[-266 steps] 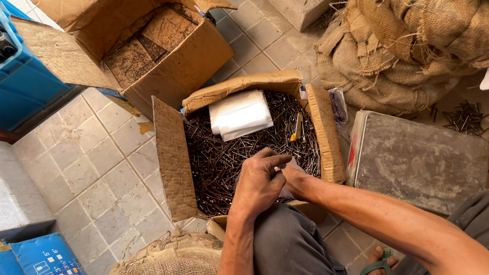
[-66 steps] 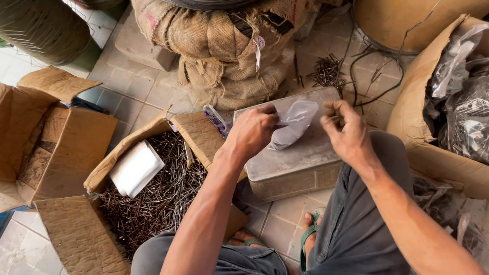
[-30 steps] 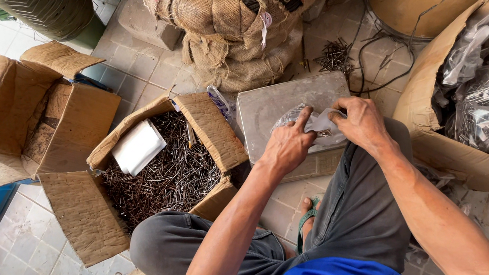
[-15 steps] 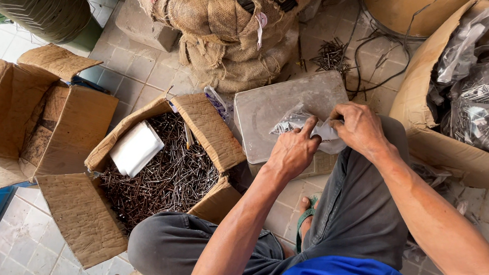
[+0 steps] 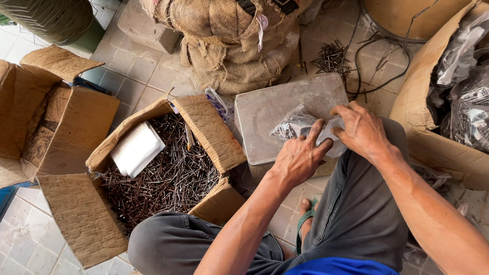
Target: The person fills small plastic bags with nails from a larger cardboard box, then places the bags on a scale and ties them closed.
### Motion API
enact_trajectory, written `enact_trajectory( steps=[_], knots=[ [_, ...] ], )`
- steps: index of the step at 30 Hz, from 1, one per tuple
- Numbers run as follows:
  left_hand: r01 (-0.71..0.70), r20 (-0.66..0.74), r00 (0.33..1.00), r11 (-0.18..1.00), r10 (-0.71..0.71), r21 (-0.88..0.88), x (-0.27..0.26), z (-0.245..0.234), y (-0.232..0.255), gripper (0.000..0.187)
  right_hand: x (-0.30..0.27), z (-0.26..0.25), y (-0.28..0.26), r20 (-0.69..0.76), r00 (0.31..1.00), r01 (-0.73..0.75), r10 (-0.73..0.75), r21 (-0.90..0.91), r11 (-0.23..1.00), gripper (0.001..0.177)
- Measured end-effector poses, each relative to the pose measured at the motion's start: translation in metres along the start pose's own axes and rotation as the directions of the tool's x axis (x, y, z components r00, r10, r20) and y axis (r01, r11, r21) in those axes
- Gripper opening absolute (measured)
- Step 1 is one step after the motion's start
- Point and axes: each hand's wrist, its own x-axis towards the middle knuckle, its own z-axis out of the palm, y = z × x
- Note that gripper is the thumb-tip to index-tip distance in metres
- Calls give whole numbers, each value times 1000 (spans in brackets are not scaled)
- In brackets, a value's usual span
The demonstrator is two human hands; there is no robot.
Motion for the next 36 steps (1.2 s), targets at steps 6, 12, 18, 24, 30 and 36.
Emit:
enact_trajectory(
  steps=[6,12,18,24,30,36],
  knots=[
    [25,-34,999,999,-23,46,-2,9,3,11,1,10,3,-94,994,49,-54,-54,997,21],
    [106,-134,986,993,-99,48,-12,-46,-14,21,14,-7,21,-255,965,110,-67,158,981,24],
    [75,-278,960,985,-29,158,-14,-86,-66,23,21,-65,-40,-411,898,283,-156,270,920,14],
    [99,-296,954,983,-50,152,-15,-89,-103,26,45,-58,-65,-397,892,356,-215,327,876,19],
    [105,-210,975,987,-77,123,-23,-84,-118,25,19,-70,-63,-163,780,618,-604,45,785,44],
    [75,-165,984,994,-61,80,-22,-103,-106,24,37,-81,-51,118,859,513,-499,-214,831,36]
  ],
)
